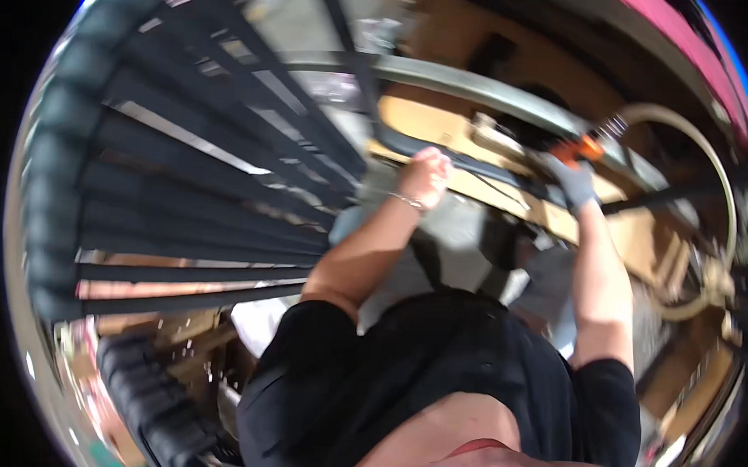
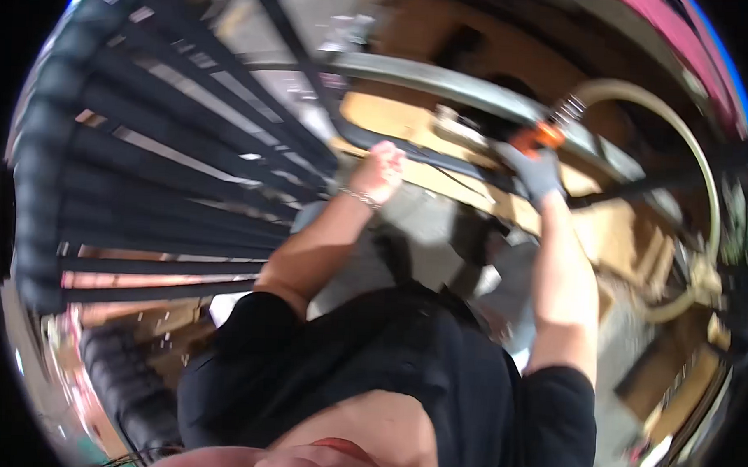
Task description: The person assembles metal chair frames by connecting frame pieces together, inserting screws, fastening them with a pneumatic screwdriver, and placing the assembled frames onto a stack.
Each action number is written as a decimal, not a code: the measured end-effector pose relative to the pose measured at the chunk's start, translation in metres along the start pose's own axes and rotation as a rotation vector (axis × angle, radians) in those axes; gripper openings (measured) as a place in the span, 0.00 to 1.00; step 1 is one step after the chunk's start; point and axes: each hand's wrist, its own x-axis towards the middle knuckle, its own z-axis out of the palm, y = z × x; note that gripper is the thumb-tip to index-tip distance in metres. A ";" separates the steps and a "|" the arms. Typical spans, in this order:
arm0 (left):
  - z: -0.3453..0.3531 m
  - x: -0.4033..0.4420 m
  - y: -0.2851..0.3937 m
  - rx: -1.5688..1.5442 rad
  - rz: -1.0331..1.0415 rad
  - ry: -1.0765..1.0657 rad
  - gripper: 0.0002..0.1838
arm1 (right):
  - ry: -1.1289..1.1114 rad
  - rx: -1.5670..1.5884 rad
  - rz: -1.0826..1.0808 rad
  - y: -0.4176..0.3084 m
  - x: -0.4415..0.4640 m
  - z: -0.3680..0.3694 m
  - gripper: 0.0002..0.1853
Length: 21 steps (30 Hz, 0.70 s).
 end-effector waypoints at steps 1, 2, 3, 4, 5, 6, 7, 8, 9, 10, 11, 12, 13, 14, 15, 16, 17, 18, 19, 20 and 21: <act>-0.002 0.000 0.009 -0.105 0.059 0.062 0.08 | 0.076 -0.027 0.049 -0.015 -0.005 0.007 0.12; -0.010 0.002 0.018 -0.142 0.191 -0.002 0.06 | 0.183 -0.032 -0.028 -0.002 0.004 0.012 0.10; 0.002 -0.007 0.032 -0.190 0.228 0.068 0.04 | 0.216 0.009 -0.096 0.016 0.015 0.013 0.09; 0.018 -0.017 0.040 -0.238 0.256 0.131 0.04 | 0.205 0.005 -0.144 0.032 0.023 0.009 0.12; 0.022 -0.016 0.047 -0.249 0.306 0.208 0.04 | 0.264 0.068 -0.274 0.059 0.039 0.009 0.18; 0.023 -0.013 0.051 -0.273 0.337 0.284 0.06 | 0.272 0.162 -0.283 0.078 0.050 0.010 0.21; 0.023 -0.013 0.054 -0.271 0.382 0.290 0.06 | 0.278 0.136 -0.252 0.074 0.046 0.013 0.20; 0.022 -0.014 0.056 -0.260 0.358 0.307 0.06 | 0.294 0.106 -0.219 0.064 0.042 0.011 0.19; 0.021 -0.015 0.058 -0.251 0.324 0.323 0.07 | 0.278 0.114 -0.237 0.050 0.037 0.015 0.19; 0.022 -0.020 0.061 -0.249 0.341 0.320 0.07 | 0.293 0.102 -0.244 0.035 0.026 0.019 0.18; 0.026 -0.027 0.064 -0.251 0.344 0.332 0.06 | 0.315 0.095 -0.252 0.028 0.017 0.022 0.18; 0.028 -0.031 0.064 -0.258 0.342 0.349 0.06 | 0.310 0.101 -0.261 0.033 0.016 0.021 0.18; 0.029 -0.035 0.063 -0.267 0.340 0.366 0.06 | 0.320 0.120 -0.254 0.040 0.019 0.017 0.18; 0.028 -0.038 0.065 -0.265 0.354 0.368 0.06 | 0.326 0.142 -0.245 0.046 0.024 0.018 0.18; 0.026 -0.041 0.066 -0.266 0.353 0.353 0.06 | 0.327 0.165 -0.239 0.047 0.025 0.022 0.18; 0.024 -0.045 0.066 -0.269 0.350 0.341 0.05 | 0.313 0.173 -0.249 0.048 0.026 0.025 0.18; 0.023 -0.047 0.066 -0.273 0.345 0.326 0.05 | 0.320 0.157 -0.252 0.047 0.026 0.025 0.17; 0.023 -0.051 0.067 -0.275 0.359 0.327 0.05 | 0.329 0.139 -0.253 0.044 0.024 0.024 0.16; 0.023 -0.053 0.067 -0.273 0.357 0.334 0.05 | 0.339 0.120 -0.253 0.044 0.023 0.024 0.16; 0.024 -0.057 0.068 -0.270 0.355 0.340 0.05 | 0.328 0.122 -0.260 0.047 0.023 0.025 0.16; 0.024 -0.060 0.069 -0.268 0.352 0.349 0.05 | 0.321 0.119 -0.263 0.051 0.026 0.024 0.16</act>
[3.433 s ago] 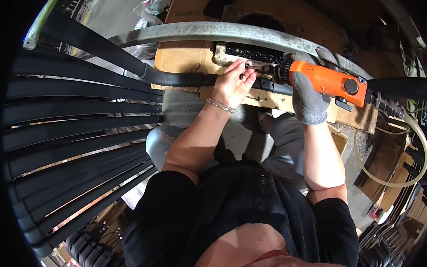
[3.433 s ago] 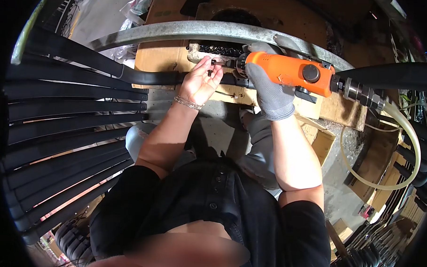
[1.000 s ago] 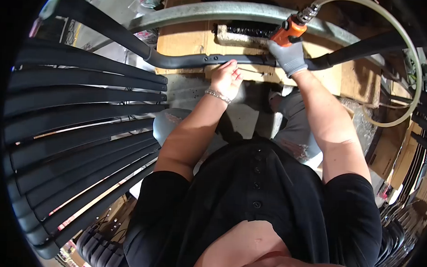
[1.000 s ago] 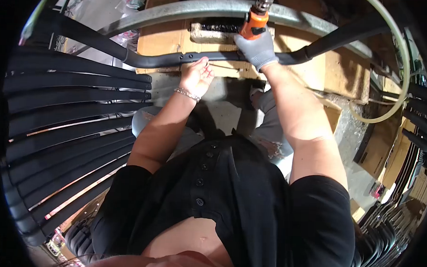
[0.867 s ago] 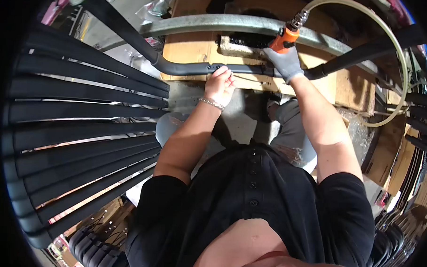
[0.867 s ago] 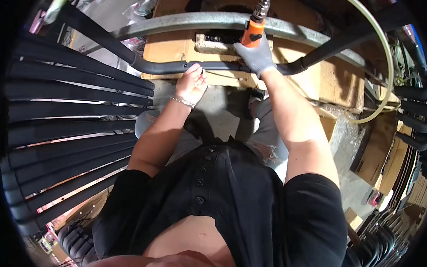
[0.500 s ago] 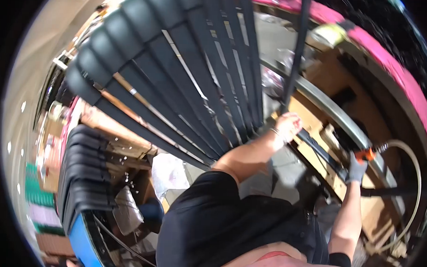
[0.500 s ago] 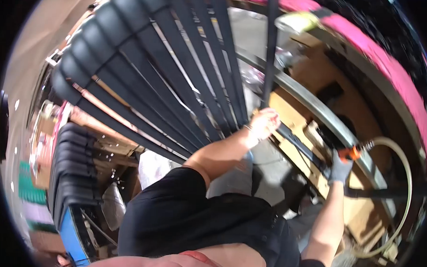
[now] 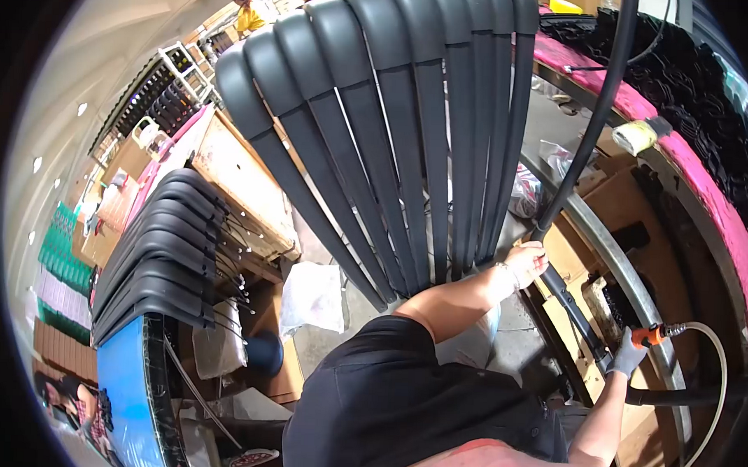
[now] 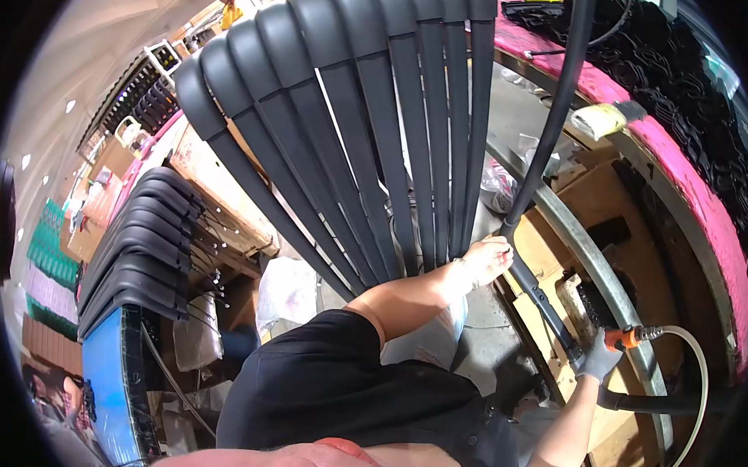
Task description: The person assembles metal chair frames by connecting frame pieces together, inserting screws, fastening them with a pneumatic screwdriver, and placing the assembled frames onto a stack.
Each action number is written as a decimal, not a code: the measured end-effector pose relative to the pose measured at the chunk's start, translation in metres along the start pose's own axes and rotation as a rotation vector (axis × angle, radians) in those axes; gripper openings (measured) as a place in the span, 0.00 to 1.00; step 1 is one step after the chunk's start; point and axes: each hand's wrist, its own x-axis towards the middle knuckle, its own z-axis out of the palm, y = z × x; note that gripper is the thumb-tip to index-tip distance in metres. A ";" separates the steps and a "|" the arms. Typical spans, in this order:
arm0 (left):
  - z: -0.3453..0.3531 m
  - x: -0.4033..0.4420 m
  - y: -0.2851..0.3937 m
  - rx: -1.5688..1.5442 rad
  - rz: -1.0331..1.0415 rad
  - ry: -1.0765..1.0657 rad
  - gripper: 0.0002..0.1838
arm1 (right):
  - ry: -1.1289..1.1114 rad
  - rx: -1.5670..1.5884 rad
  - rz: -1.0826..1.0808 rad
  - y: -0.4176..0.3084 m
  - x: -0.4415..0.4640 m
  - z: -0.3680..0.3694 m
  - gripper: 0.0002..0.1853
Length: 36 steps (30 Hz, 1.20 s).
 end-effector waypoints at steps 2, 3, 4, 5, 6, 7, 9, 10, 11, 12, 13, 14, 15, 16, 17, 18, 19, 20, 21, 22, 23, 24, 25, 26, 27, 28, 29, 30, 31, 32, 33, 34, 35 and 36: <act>0.003 -0.006 0.004 -0.013 0.015 0.023 0.06 | -0.009 -0.006 -0.008 0.008 0.005 0.000 0.15; 0.005 -0.008 0.004 -0.020 0.016 0.046 0.06 | -0.010 -0.005 -0.010 0.004 0.005 0.002 0.15; 0.004 -0.010 0.002 -0.025 0.011 0.071 0.07 | -0.001 0.000 -0.014 0.000 0.005 0.005 0.15; -0.007 -0.004 0.000 -0.022 -0.004 0.076 0.07 | 0.014 -0.002 -0.010 -0.002 0.003 0.006 0.14; -0.025 0.010 -0.001 -0.040 0.024 -0.123 0.05 | 0.037 -0.012 -0.001 -0.005 -0.001 0.004 0.14; -0.034 0.020 -0.009 -0.066 0.037 -0.322 0.04 | 0.011 -0.048 0.012 -0.016 -0.006 0.006 0.14; -0.041 0.017 -0.012 -0.018 -0.014 -0.453 0.02 | 0.083 -0.198 0.036 -0.037 -0.015 0.011 0.15; -0.031 0.006 -0.014 0.036 -0.048 -0.429 0.02 | 0.043 -0.308 0.038 -0.025 -0.011 0.009 0.15; -0.020 -0.003 -0.020 0.065 -0.043 -0.335 0.03 | 0.124 -0.200 -0.120 0.016 0.000 0.012 0.14; -0.028 0.010 -0.028 0.000 -0.132 -0.318 0.04 | 0.117 -0.208 -0.063 -0.003 -0.006 0.015 0.15; -0.034 0.017 -0.036 0.057 -0.119 -0.348 0.05 | 0.109 -0.216 -0.006 -0.022 -0.012 0.017 0.15; -0.039 0.022 -0.042 0.003 -0.192 -0.374 0.07 | 0.225 -0.110 -0.177 -0.043 -0.022 0.024 0.18; -0.036 0.013 -0.048 0.050 -0.128 -0.395 0.06 | 0.174 -0.193 -0.221 -0.025 -0.013 0.018 0.20; -0.034 0.006 -0.048 0.114 -0.174 -0.344 0.04 | 0.074 -0.305 -0.103 -0.026 -0.013 0.012 0.20; -0.031 0.005 -0.045 0.185 -0.196 -0.304 0.03 | -0.036 -0.258 -0.051 -0.038 -0.011 0.007 0.21; -0.029 0.004 -0.045 0.186 -0.234 -0.304 0.03 | -0.152 -0.192 -0.005 -0.050 -0.008 0.002 0.22; -0.030 0.004 -0.046 0.198 -0.220 -0.161 0.02 | -0.137 -0.206 0.018 -0.051 -0.007 -0.005 0.22; -0.030 0.005 -0.046 0.214 -0.192 -0.019 0.03 | -0.155 -0.173 0.033 -0.052 -0.005 -0.008 0.20; -0.029 0.006 -0.045 0.219 -0.203 -0.011 0.03 | -0.178 -0.136 0.046 -0.051 -0.003 -0.010 0.18; -0.029 0.006 -0.043 0.218 -0.212 0.002 0.03 | -0.204 -0.097 0.058 -0.048 -0.003 -0.010 0.16; -0.029 0.007 -0.042 0.217 -0.221 0.015 0.03 | -0.203 -0.095 0.073 -0.043 -0.003 -0.009 0.16; -0.031 0.008 -0.042 0.215 -0.229 0.026 0.04 | -0.158 -0.129 0.028 -0.038 -0.003 -0.007 0.16; -0.034 0.008 -0.044 0.218 -0.235 0.032 0.04 | -0.112 -0.163 -0.020 -0.035 -0.002 -0.008 0.16; -0.036 0.009 -0.046 0.212 -0.232 0.045 0.04 | -0.067 -0.199 -0.068 -0.031 -0.002 -0.007 0.15; -0.039 0.010 -0.048 0.207 -0.228 0.057 0.03 | -0.065 -0.203 -0.058 -0.030 -0.002 -0.007 0.15; -0.041 0.010 -0.050 0.203 -0.225 0.070 0.02 | -0.047 -0.247 -0.071 -0.029 -0.002 -0.007 0.15; -0.045 0.012 -0.052 0.206 -0.231 0.075 0.02 | -0.030 -0.291 -0.085 -0.028 -0.002 -0.007 0.15; -0.051 0.015 -0.053 0.198 -0.245 0.048 0.03 | -0.014 -0.335 -0.097 -0.029 -0.002 -0.006 0.15; -0.056 0.017 -0.055 0.188 -0.258 0.022 0.03 | -0.014 -0.336 -0.088 -0.035 -0.005 -0.004 0.15; -0.061 0.018 -0.056 0.178 -0.270 -0.002 0.03 | -0.044 -0.296 -0.060 -0.043 -0.008 -0.003 0.15; -0.061 0.017 -0.057 0.180 -0.274 0.006 0.03 | -0.073 -0.255 -0.034 -0.052 -0.012 -0.002 0.15; -0.061 0.016 -0.057 0.184 -0.271 0.035 0.04 | -0.101 -0.214 -0.010 -0.054 -0.014 -0.002 0.15; -0.060 0.015 -0.057 0.187 -0.266 0.065 0.04 | -0.105 -0.214 -0.006 -0.051 -0.014 -0.002 0.15; -0.059 0.015 -0.057 0.190 -0.262 0.094 0.05 | -0.093 -0.228 -0.040 -0.046 -0.012 -0.003 0.15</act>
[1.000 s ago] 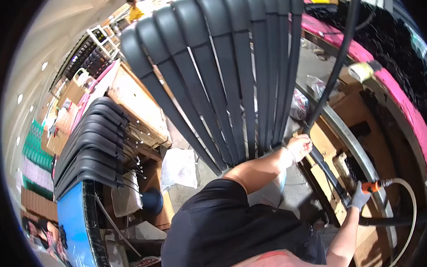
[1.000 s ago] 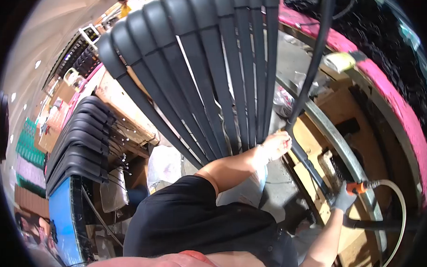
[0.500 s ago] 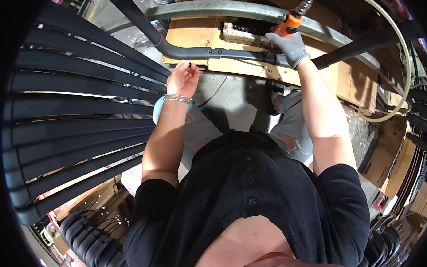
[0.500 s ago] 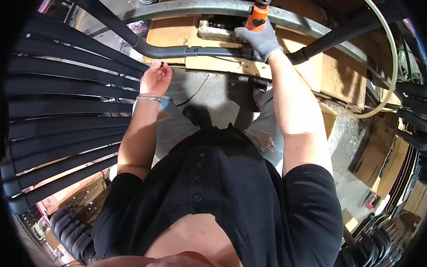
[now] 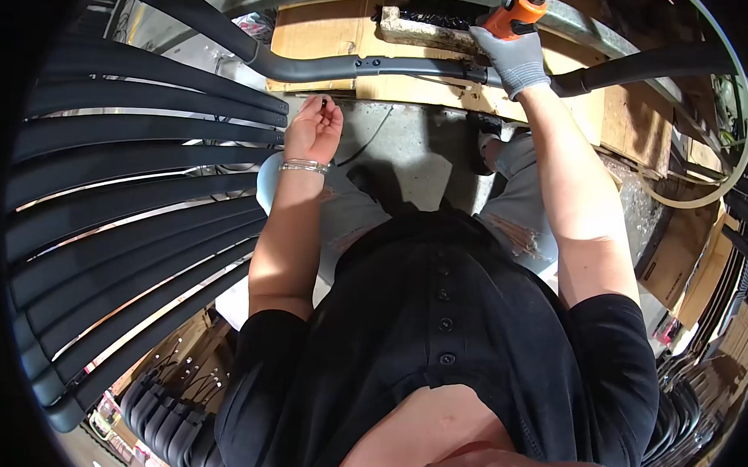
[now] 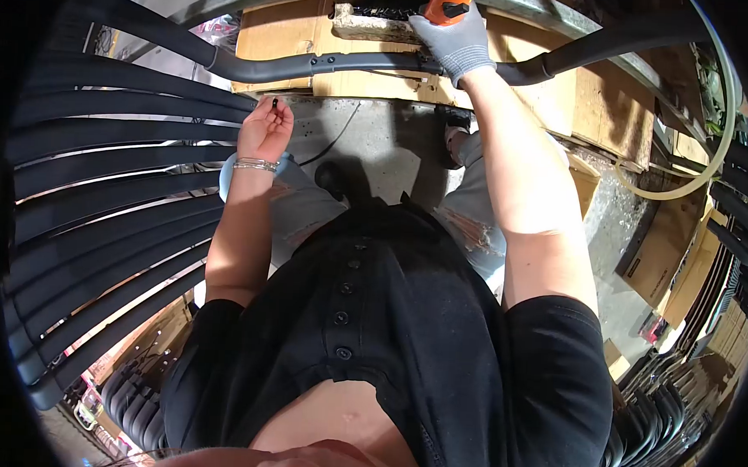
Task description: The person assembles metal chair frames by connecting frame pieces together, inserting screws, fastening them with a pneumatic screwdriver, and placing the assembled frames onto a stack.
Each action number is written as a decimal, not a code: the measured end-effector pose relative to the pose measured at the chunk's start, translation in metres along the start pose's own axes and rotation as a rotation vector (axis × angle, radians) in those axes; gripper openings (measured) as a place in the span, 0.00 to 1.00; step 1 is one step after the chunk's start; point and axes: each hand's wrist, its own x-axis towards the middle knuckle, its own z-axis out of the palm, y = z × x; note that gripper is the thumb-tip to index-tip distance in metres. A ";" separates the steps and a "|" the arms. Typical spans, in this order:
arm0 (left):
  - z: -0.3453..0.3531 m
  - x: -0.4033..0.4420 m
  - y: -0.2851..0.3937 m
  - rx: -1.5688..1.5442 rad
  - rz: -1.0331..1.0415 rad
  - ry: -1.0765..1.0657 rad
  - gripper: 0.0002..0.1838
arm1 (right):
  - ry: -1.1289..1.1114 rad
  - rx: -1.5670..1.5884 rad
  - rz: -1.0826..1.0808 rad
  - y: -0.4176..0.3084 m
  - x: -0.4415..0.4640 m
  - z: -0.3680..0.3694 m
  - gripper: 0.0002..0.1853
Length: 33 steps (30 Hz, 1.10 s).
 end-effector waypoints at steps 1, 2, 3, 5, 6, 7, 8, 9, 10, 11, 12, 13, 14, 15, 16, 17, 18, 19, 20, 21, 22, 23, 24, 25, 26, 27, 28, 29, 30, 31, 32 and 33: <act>0.000 -0.001 0.000 0.001 -0.002 0.004 0.05 | 0.016 -0.015 -0.032 0.004 0.001 0.000 0.15; 0.001 -0.001 0.001 0.006 -0.003 0.014 0.05 | 0.034 -0.032 -0.065 0.008 0.001 -0.001 0.14; 0.001 -0.001 0.001 0.010 -0.003 0.023 0.06 | 0.034 -0.033 -0.063 0.009 0.000 -0.001 0.14; 0.001 0.001 0.001 0.015 -0.003 0.032 0.06 | 0.031 -0.053 -0.051 0.009 -0.001 -0.002 0.14; 0.001 0.000 0.000 0.010 0.004 0.028 0.06 | 0.027 -0.062 -0.048 0.007 -0.001 -0.002 0.14; 0.001 0.001 0.000 0.007 0.011 0.022 0.06 | 0.026 -0.060 -0.048 0.004 -0.002 -0.002 0.14; 0.001 0.001 -0.001 0.004 0.017 0.017 0.06 | 0.013 -0.025 -0.003 0.001 -0.003 -0.001 0.14; 0.000 0.000 -0.001 0.005 0.018 0.018 0.06 | 0.000 0.011 0.043 -0.004 -0.006 0.000 0.14; 0.000 0.000 -0.001 0.004 0.016 0.010 0.06 | -0.012 0.046 0.089 -0.006 -0.007 0.000 0.14; -0.001 0.000 -0.001 0.002 0.015 0.002 0.06 | -0.011 0.048 0.090 -0.004 -0.006 0.000 0.14; 0.000 -0.001 -0.001 0.000 0.014 -0.006 0.05 | -0.001 -0.007 0.028 0.001 -0.004 0.000 0.14; 0.001 -0.001 -0.001 0.002 0.015 -0.006 0.05 | 0.010 -0.061 -0.032 0.004 -0.002 -0.001 0.14; 0.003 -0.002 -0.001 -0.001 0.011 0.007 0.06 | 0.020 -0.115 -0.092 0.008 -0.001 -0.002 0.15; 0.005 -0.003 -0.001 -0.004 0.008 0.019 0.06 | 0.019 -0.113 -0.091 0.007 -0.001 -0.002 0.15; 0.006 -0.004 0.000 -0.006 0.006 0.032 0.07 | 0.015 -0.107 -0.090 0.006 -0.001 -0.003 0.15; 0.004 -0.004 0.001 -0.003 0.007 0.034 0.07 | 0.012 -0.102 -0.089 0.005 -0.001 -0.003 0.15; 0.003 -0.001 0.004 0.007 0.008 -0.012 0.06 | 0.009 -0.098 -0.087 0.005 -0.002 -0.003 0.15; 0.003 0.004 0.007 0.017 0.009 -0.060 0.06 | 0.012 -0.096 -0.087 0.006 -0.002 -0.002 0.15; 0.003 0.009 0.011 0.026 0.010 -0.108 0.06 | 0.016 -0.047 -0.069 0.007 -0.002 -0.002 0.15; 0.005 0.015 0.016 0.027 0.008 -0.107 0.06 | 0.019 0.002 -0.049 0.009 -0.002 -0.001 0.15; 0.010 0.023 0.023 0.040 0.043 -0.145 0.06 | 0.023 0.051 -0.028 0.010 -0.002 -0.001 0.15; 0.016 0.031 0.030 0.055 0.078 -0.183 0.05 | 0.025 0.051 -0.027 0.010 -0.002 -0.001 0.15; 0.024 0.036 0.035 0.069 0.113 -0.223 0.05 | 0.011 -0.022 -0.040 0.011 -0.001 -0.002 0.15; 0.033 0.038 0.038 0.072 0.111 -0.224 0.05 | -0.002 -0.096 -0.052 0.011 -0.001 -0.002 0.15; 0.044 0.040 0.042 0.066 0.124 -0.170 0.05 | -0.016 -0.169 -0.064 0.010 -0.001 -0.003 0.15; 0.054 0.041 0.045 0.060 0.138 -0.118 0.04 | -0.012 -0.169 -0.063 0.008 -0.001 -0.003 0.15; 0.059 0.043 0.047 0.053 0.152 -0.065 0.04 | -0.012 -0.097 -0.028 0.006 0.000 -0.002 0.15; 0.062 0.044 0.046 0.056 0.151 -0.066 0.04 | -0.012 -0.026 0.008 0.003 0.000 -0.001 0.14; 0.065 0.046 0.044 0.058 0.131 -0.073 0.04 | -0.013 0.047 0.044 0.000 0.001 0.000 0.15; 0.068 0.047 0.041 0.059 0.113 -0.079 0.03 | -0.011 0.047 0.046 -0.003 0.001 0.000 0.15; 0.069 0.047 0.039 0.060 0.094 -0.084 0.03 | 0.023 0.051 0.050 -0.007 0.001 0.001 0.14; 0.069 0.047 0.036 0.062 0.094 -0.083 0.03 | 0.057 0.054 0.055 -0.011 0.001 0.001 0.13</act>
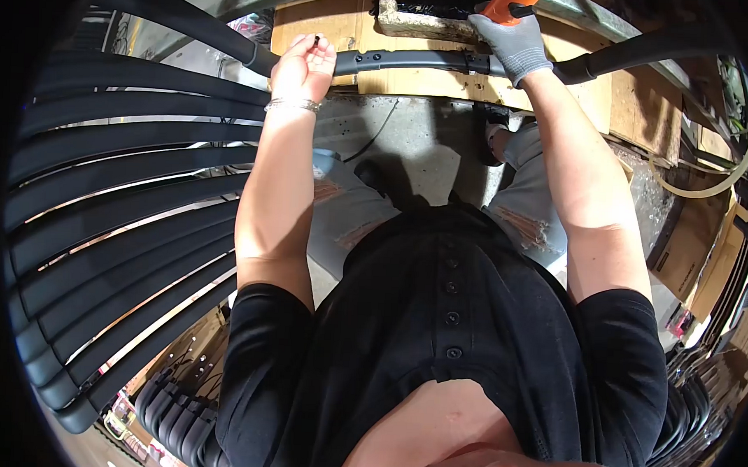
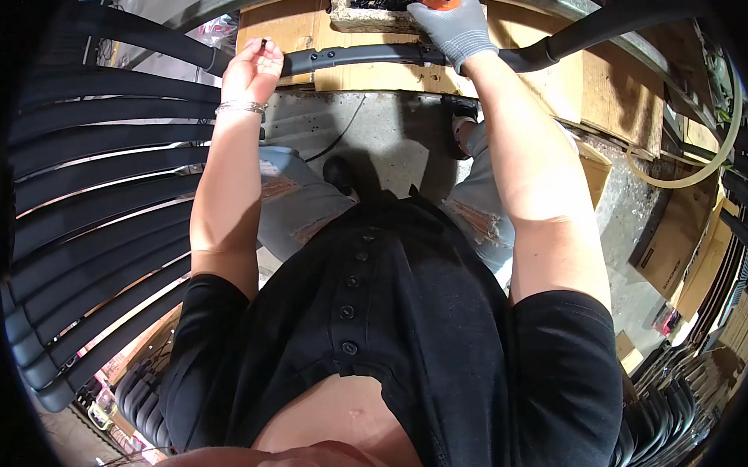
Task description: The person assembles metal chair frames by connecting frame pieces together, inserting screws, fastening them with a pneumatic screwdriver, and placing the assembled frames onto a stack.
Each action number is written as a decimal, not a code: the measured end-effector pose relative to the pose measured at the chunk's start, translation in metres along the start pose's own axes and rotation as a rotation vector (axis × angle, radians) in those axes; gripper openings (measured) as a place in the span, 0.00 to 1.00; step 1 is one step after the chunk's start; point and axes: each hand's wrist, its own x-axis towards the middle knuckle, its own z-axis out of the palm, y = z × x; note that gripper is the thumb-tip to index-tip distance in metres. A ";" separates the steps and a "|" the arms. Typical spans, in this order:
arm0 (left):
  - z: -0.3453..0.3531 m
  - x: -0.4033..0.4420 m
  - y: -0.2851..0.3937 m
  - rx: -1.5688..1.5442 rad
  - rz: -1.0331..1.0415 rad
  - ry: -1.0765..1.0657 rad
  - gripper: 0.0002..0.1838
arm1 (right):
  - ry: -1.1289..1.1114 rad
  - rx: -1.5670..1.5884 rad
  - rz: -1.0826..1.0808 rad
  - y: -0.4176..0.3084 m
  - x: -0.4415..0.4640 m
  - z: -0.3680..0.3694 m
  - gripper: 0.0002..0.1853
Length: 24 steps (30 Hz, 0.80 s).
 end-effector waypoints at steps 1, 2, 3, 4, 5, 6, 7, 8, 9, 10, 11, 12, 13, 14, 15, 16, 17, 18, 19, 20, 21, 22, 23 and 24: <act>0.001 0.000 -0.004 0.006 0.002 0.003 0.04 | 0.035 0.004 0.004 -0.002 -0.001 0.000 0.12; 0.001 -0.001 -0.007 0.010 0.003 0.006 0.05 | 0.036 0.004 0.006 -0.002 -0.001 0.000 0.12; 0.000 -0.001 -0.010 0.014 0.004 0.009 0.06 | 0.015 -0.004 0.005 -0.002 -0.002 0.000 0.12; 0.000 -0.001 -0.011 0.013 0.002 0.010 0.06 | -0.007 -0.013 0.004 -0.001 -0.002 0.000 0.12; -0.001 -0.001 -0.011 0.014 0.001 0.010 0.06 | -0.029 -0.021 0.004 -0.001 -0.002 -0.001 0.12; -0.001 -0.002 -0.011 0.015 0.002 0.011 0.06 | -0.030 -0.020 0.004 0.000 -0.002 -0.001 0.12; -0.002 -0.002 -0.010 0.015 0.003 0.010 0.07 | -0.020 -0.016 0.025 0.000 -0.002 -0.002 0.12; -0.002 -0.004 -0.010 0.016 0.003 0.010 0.07 | -0.008 -0.011 0.045 -0.001 -0.002 -0.003 0.12; -0.002 -0.005 -0.009 0.020 0.011 0.033 0.07 | 0.003 -0.007 0.065 -0.001 -0.002 -0.003 0.12; -0.001 -0.006 -0.009 0.023 0.018 0.055 0.07 | 0.003 -0.006 0.065 -0.002 -0.003 -0.003 0.12; 0.000 -0.007 -0.008 0.026 0.025 0.078 0.07 | 0.005 -0.009 0.053 -0.004 -0.004 -0.002 0.12; -0.002 -0.006 -0.008 0.027 0.025 0.079 0.07 | 0.007 -0.010 0.042 -0.005 -0.005 -0.001 0.12; -0.005 -0.004 -0.009 0.028 0.014 0.052 0.06 | 0.010 -0.012 0.031 -0.006 -0.006 -0.001 0.12; -0.007 -0.003 -0.009 0.028 0.003 0.024 0.04 | 0.010 -0.011 0.030 -0.005 -0.005 -0.001 0.12; -0.007 -0.004 -0.008 0.029 -0.007 -0.003 0.03 | 0.011 -0.033 0.028 -0.004 -0.005 -0.001 0.12; -0.007 -0.004 -0.008 0.029 -0.006 -0.003 0.03 | 0.012 -0.056 0.027 -0.002 -0.004 -0.001 0.12; -0.007 -0.005 -0.010 0.023 -0.007 0.006 0.03 | 0.012 -0.079 0.024 0.000 -0.004 0.000 0.12; -0.006 -0.007 -0.011 0.017 -0.007 0.015 0.03 | 0.011 -0.079 0.023 0.002 -0.003 0.001 0.12; -0.005 -0.009 -0.012 0.012 -0.009 0.025 0.03 | 0.007 -0.044 0.018 0.005 -0.003 0.001 0.11; -0.006 -0.011 -0.014 0.012 -0.009 0.025 0.03 | 0.003 -0.009 0.011 0.009 -0.003 0.001 0.11; -0.009 -0.012 -0.017 0.024 -0.021 0.000 0.02 | -0.001 0.025 0.004 0.012 -0.002 0.001 0.10; -0.011 -0.012 -0.020 0.036 -0.033 -0.025 0.02 | -0.001 0.025 0.004 0.016 -0.002 0.000 0.10; -0.012 -0.012 -0.022 0.048 -0.045 -0.050 0.01 | -0.020 -0.067 -0.076 0.020 -0.003 -0.001 0.12; -0.010 -0.016 -0.026 0.049 -0.045 -0.052 0.01 | -0.037 -0.159 -0.156 0.023 -0.004 -0.002 0.13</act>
